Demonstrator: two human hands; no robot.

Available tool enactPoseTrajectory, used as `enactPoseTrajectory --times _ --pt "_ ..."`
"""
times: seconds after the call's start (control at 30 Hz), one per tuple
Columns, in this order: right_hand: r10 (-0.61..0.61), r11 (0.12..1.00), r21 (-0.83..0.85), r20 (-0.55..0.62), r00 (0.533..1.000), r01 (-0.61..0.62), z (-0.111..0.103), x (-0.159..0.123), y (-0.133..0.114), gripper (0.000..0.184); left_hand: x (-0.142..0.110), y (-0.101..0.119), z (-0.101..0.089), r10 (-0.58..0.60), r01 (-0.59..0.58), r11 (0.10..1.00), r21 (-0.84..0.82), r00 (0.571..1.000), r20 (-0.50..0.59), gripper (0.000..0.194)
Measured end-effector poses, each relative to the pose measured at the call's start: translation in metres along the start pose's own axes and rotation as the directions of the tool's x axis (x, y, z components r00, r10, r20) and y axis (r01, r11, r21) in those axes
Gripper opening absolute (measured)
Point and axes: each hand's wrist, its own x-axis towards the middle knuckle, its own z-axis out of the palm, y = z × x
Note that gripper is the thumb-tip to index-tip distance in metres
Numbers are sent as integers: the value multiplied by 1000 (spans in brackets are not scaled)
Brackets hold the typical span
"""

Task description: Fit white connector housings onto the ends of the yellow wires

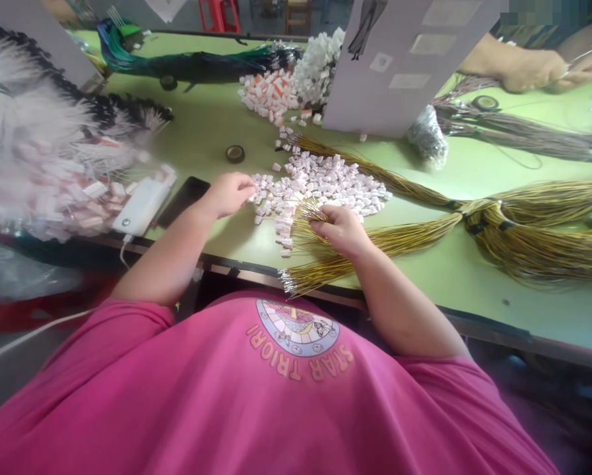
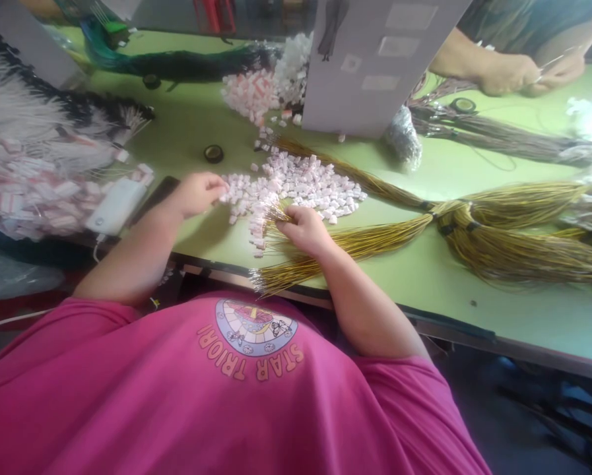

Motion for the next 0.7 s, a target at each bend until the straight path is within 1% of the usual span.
enactPoseTrajectory --times 0.07,0.1,0.13,0.17,0.2,0.23,0.27,0.3,0.33,0.37,0.4,0.43,0.47,0.5,0.53,0.57,0.63,0.67,0.7 --pt "-3 1000 27 -13 1000 3 0 0 1 14 -9 15 14 30 5 966 -259 991 130 18" --pt "-2 999 41 -11 1000 3 1 0 2 13 -12 21 23 57 16 937 -350 979 198 16" --pt "-1 998 55 -9 1000 2 1 0 3 13 -14 25 31 80 26 914 -404 966 244 15" --pt "-1 997 73 -12 1000 1 2 0 4 11 -15 29 39 88 33 905 -424 961 263 13" --pt "0 995 97 -18 1000 1 3 1 4 10 -16 31 45 86 27 909 -416 964 250 11" --pt "1 991 131 -28 1000 2 3 1 5 9 -16 33 49 86 1 922 -388 975 206 9" --pt "5 985 173 -40 999 2 4 2 6 9 -18 35 51 100 -47 939 -342 985 138 8" --pt "11 976 216 -54 998 1 5 2 7 8 -21 37 53 137 -115 953 -281 989 59 9" --pt "17 967 256 -66 998 0 6 3 8 8 -24 40 53 203 -200 956 -215 979 -6 10" --pt "20 957 290 -73 997 2 6 3 8 8 -28 43 54 295 -297 943 -147 955 -35 10" --pt "19 948 319 -79 997 7 6 4 9 8 -33 48 56 393 -394 915 -85 919 -22 10" --pt "15 940 342 -85 996 15 6 5 9 7 -38 53 60 480 -479 877 -39 877 31 11" --pt "13 932 362 -93 996 22 6 5 10 7 -43 58 66 549 -551 834 -9 829 108 12" --pt "14 923 383 -103 995 26 5 5 10 7 -48 64 74 595 -608 794 10 780 192 14" --pt "21 915 402 -114 993 27 5 5 10 7 -51 69 83 614 -642 766 27 743 265 16" --pt "30 911 413 -124 992 25 4 6 10 8 -53 74 92 602 -646 762 49 734 315 18" --pt "34 911 412 -135 990 25 3 6 10 10 -55 81 109 523 -590 802 96 770 367 21" --pt "25 914 405 -133 991 31 2 6 10 10 -55 83 114 483 -558 823 110 788 382 22" --pt "12 916 399 -127 992 40 2 5 10 10 -54 84 116 461 -538 836 111 797 391 22"
